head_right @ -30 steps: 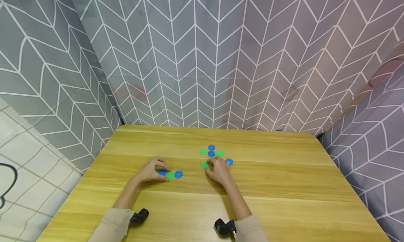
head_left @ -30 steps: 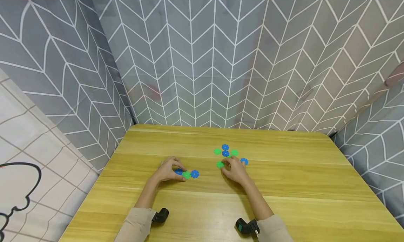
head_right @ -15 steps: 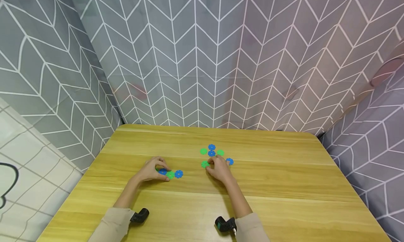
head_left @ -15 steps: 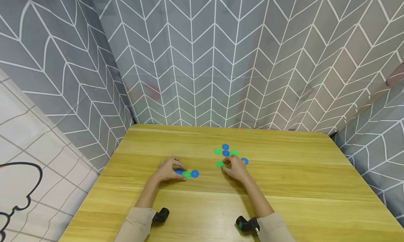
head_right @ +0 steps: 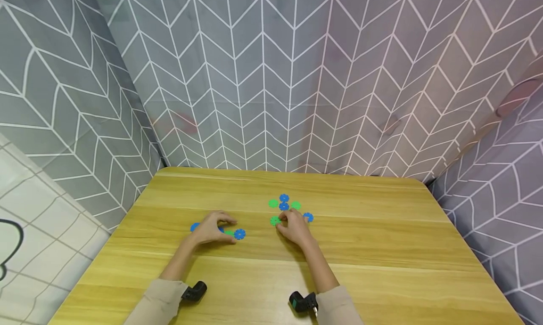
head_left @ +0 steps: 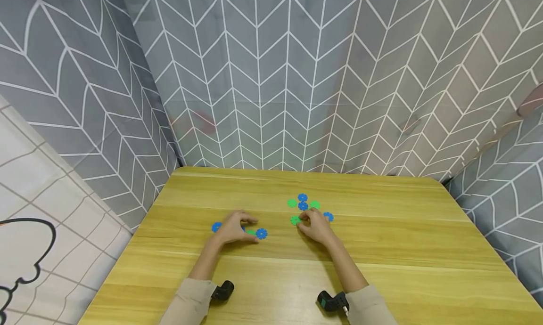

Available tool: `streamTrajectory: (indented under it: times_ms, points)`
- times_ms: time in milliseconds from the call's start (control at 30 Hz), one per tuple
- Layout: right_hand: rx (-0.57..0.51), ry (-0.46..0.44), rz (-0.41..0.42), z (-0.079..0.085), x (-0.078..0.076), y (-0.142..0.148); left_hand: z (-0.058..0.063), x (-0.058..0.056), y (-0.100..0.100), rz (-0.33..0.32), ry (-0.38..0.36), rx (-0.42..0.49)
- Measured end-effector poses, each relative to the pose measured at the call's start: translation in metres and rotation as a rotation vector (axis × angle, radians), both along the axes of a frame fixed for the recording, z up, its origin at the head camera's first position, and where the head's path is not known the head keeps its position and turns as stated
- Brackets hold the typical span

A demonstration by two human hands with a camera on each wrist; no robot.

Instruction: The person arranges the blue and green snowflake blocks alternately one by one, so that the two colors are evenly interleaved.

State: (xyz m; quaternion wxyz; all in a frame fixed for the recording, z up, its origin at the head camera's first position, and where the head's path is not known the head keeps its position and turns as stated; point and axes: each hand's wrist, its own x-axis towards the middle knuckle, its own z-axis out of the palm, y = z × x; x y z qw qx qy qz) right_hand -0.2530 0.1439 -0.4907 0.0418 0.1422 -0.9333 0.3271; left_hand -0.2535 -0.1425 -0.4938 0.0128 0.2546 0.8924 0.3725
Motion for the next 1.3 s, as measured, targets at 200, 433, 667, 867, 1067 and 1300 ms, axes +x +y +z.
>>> streamTrajectory:
  times_ms: [200, 433, 667, 867, 1067, 1300]
  points:
    - [-0.003, 0.015, -0.001, -0.001, 0.001, 0.001, 0.000, -0.001, 0.011, -0.011, 0.016, -0.003]
    - [-0.003, 0.014, -0.001, 0.000, 0.002, 0.000, -0.002, 0.001, 0.015, -0.009, -0.002, -0.015]
    - [-0.002, 0.011, -0.011, -0.002, 0.003, 0.000, -0.001, 0.003, 0.016, 0.019, -0.043, -0.010]
    - [-0.007, 0.014, -0.009, -0.002, 0.004, 0.000, -0.001, 0.003, 0.015, 0.000, -0.037, -0.016]
    - [-0.021, 0.003, -0.016, -0.002, 0.004, 0.000, -0.001, 0.002, 0.014, -0.021, -0.051, -0.001]
    - [-0.037, 0.018, -0.020, -0.004, 0.003, 0.000, 0.000, 0.003, 0.013, -0.022, -0.070, -0.001]
